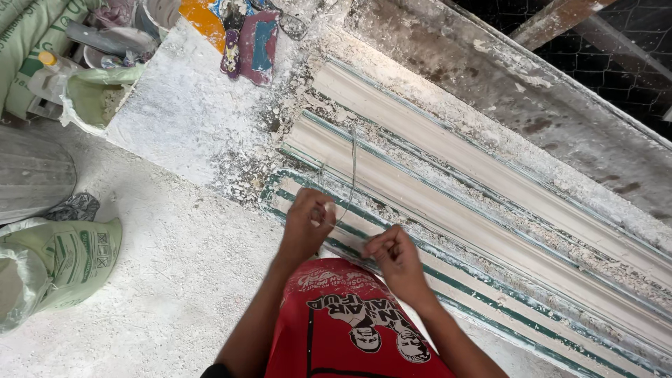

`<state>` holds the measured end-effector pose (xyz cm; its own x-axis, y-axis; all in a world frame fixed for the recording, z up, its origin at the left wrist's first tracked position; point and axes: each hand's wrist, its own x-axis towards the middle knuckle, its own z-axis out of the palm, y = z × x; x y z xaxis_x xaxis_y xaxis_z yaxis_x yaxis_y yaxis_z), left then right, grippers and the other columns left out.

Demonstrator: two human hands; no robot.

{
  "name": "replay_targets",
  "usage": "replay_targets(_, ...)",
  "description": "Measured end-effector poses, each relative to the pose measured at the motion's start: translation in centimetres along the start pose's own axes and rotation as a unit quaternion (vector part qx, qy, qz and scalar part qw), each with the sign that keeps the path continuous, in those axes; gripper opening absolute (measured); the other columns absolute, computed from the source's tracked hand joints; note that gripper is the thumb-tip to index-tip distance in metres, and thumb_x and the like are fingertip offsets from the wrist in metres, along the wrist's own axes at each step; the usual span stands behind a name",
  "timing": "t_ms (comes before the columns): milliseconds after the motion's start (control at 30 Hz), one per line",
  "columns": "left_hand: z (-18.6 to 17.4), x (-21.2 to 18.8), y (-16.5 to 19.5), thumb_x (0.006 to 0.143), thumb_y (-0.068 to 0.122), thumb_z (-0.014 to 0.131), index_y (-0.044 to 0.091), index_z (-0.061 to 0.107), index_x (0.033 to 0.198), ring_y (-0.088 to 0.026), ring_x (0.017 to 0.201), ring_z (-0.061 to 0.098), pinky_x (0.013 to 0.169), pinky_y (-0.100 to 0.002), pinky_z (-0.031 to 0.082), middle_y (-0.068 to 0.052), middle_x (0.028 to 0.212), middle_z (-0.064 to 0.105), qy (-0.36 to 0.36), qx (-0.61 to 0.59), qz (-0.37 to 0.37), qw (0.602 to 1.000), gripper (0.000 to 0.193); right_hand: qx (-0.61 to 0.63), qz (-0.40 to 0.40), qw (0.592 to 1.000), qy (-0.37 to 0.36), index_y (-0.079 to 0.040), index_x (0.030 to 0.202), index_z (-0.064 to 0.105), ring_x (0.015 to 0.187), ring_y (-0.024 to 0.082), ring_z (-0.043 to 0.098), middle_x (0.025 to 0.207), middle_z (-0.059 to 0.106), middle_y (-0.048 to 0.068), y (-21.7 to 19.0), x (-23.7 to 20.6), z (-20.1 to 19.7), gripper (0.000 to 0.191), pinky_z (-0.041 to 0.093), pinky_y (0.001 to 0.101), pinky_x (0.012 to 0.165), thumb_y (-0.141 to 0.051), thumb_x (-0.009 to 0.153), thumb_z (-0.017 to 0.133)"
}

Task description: The person bends wire pieces by hand and attaches them to plaster medallions, then hangs a medallion on an overhead rack. They then use a small scraping tool to remove excess plaster from decorative cornice moldings laid on a workbench, working along the lengths of the pieces.

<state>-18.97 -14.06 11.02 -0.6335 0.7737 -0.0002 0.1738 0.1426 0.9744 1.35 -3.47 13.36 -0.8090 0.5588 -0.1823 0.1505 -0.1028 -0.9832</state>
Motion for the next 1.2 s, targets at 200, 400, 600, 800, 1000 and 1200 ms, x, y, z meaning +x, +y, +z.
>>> replay_targets(200, -4.2, -1.8, -0.1, 0.099, 0.018, 0.068, 0.008, 0.067, 0.100, -0.012, 0.093, 0.069, 0.082, -0.032, 0.059, -0.004, 0.101, 0.066, -0.314, -0.130, -0.071, 0.938, 0.010, 0.061, 0.078, 0.994, 0.038, -0.006, 0.106, 0.055, 0.072, 0.014, 0.060, 0.089, 0.072, 0.012, 3.0, 3.3, -3.4, 0.018, 0.050, 0.0291, 0.066, -0.022, 0.105, 0.062)
replay_targets(400, -3.0, -1.6, -2.9, 0.103, 0.020, 0.062, 0.010, 0.072, 0.103, -0.016, 0.092, 0.069, 0.076, -0.032, 0.056, -0.003, 0.107, 0.070, -0.156, 0.038, -0.002, 0.987, 0.014, 0.043, 0.150, 0.986, 0.064, -0.012, 0.119, 0.060, 0.083, 0.011, 0.065, 0.105, 0.076, 0.002, 3.3, 7.5, -2.9, 0.034, 0.054, 0.0293, 0.069, -0.039, 0.100, 0.050)
replay_targets(600, -1.0, -1.3, -7.2, 0.092, 0.011, 0.066, 0.011, 0.073, 0.107, -0.024, 0.089, 0.066, 0.076, -0.041, 0.051, -0.005, 0.099, 0.064, 0.043, 0.416, 0.099, 0.903, 0.018, -0.384, 0.111, 0.913, 0.080, -0.003, 0.110, 0.060, 0.083, 0.029, 0.069, 0.093, 0.073, 0.015, 3.9, 11.5, 0.4, 0.036, 0.054, 0.0413, 0.075, -0.037, 0.099, 0.063)
replay_targets(800, 0.4, -1.7, -9.1, 0.092, 0.010, 0.065, 0.008, 0.072, 0.109, -0.022, 0.087, 0.064, 0.077, -0.039, 0.052, -0.005, 0.096, 0.060, 0.059, 0.449, 0.089, 0.887, 0.018, -0.432, 0.075, 0.893, 0.103, 0.001, 0.104, 0.059, 0.080, 0.035, 0.068, 0.089, 0.070, 0.018, 5.5, 13.1, 1.9, 0.032, 0.053, 0.0447, 0.075, -0.029, 0.096, 0.068)
replay_targets(1000, 0.0, -1.4, -7.7, 0.098, 0.013, 0.069, 0.005, 0.064, 0.124, -0.024, 0.092, 0.065, 0.078, -0.040, 0.054, -0.010, 0.104, 0.062, 0.058, 0.390, 0.107, 0.913, 0.028, -0.195, 0.107, 0.965, 0.138, 0.001, 0.112, 0.064, 0.075, 0.017, 0.066, 0.087, 0.070, 0.008, 6.4, 12.5, 0.3, 0.027, 0.055, 0.0308, 0.069, -0.020, 0.096, 0.069)
replay_targets(1200, 1.6, -0.8, -2.9, 0.087, 0.015, 0.070, 0.012, 0.062, 0.133, -0.034, 0.125, 0.057, 0.099, -0.047, 0.051, -0.020, 0.133, 0.061, 0.000, 0.289, 0.335, 0.897, 0.046, 0.160, 0.211, 0.961, 0.077, 0.002, 0.112, 0.070, 0.066, 0.008, 0.057, 0.086, 0.069, 0.004, 4.4, 9.8, -0.8, 0.023, 0.049, 0.0204, 0.055, -0.018, 0.100, 0.069)
